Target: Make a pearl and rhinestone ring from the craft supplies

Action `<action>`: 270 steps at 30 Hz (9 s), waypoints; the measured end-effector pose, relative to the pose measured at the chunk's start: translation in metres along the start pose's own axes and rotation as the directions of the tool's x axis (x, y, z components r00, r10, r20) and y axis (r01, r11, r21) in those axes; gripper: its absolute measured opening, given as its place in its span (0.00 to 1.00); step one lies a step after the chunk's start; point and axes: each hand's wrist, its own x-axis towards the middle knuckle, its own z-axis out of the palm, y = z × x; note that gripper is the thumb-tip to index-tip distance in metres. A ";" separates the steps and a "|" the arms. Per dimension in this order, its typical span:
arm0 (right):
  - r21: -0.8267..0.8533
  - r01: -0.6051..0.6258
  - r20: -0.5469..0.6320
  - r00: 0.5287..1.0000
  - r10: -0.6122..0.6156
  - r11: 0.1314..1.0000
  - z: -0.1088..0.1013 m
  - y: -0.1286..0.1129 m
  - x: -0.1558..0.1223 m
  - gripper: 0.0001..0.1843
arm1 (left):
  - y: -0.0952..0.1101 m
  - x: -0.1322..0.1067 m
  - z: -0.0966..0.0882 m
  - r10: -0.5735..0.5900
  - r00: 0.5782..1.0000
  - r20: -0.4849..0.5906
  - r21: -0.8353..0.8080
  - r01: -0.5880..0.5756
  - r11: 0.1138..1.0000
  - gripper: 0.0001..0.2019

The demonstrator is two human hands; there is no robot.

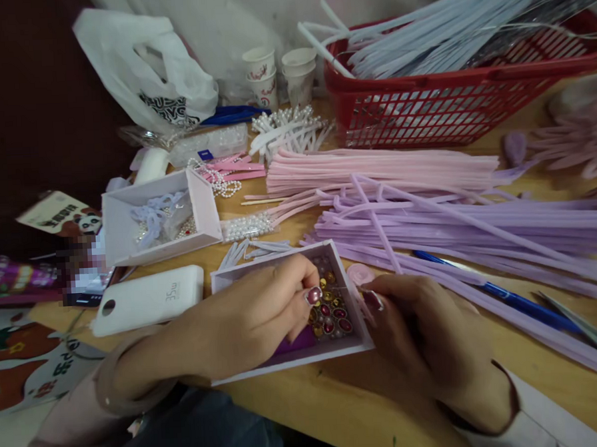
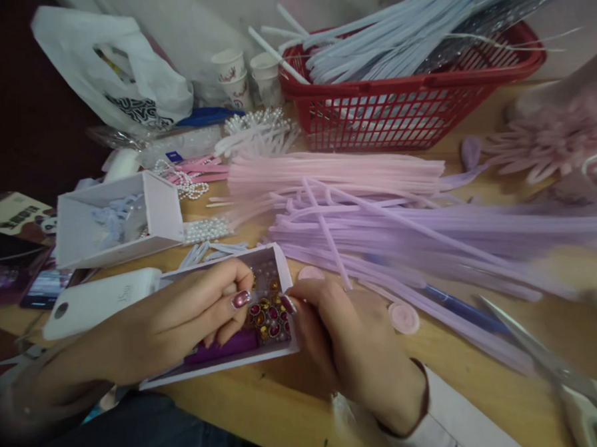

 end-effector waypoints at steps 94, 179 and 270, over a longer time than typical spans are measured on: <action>0.007 0.125 0.061 0.990 -0.125 0.992 0.007 -0.002 -0.001 0.14 | -0.009 0.009 0.016 0.162 0.987 0.012 -0.579 -0.125 0.805 0.11; 0.066 -0.093 -0.012 0.996 0.094 0.993 0.002 0.000 -0.006 0.06 | -0.016 0.013 0.016 0.399 0.915 0.056 0.770 -0.293 0.566 0.12; -0.125 0.266 0.061 0.964 -0.260 0.956 0.004 0.002 -0.005 0.10 | -0.002 0.017 0.009 0.055 0.998 -0.002 -0.426 -0.051 0.903 0.17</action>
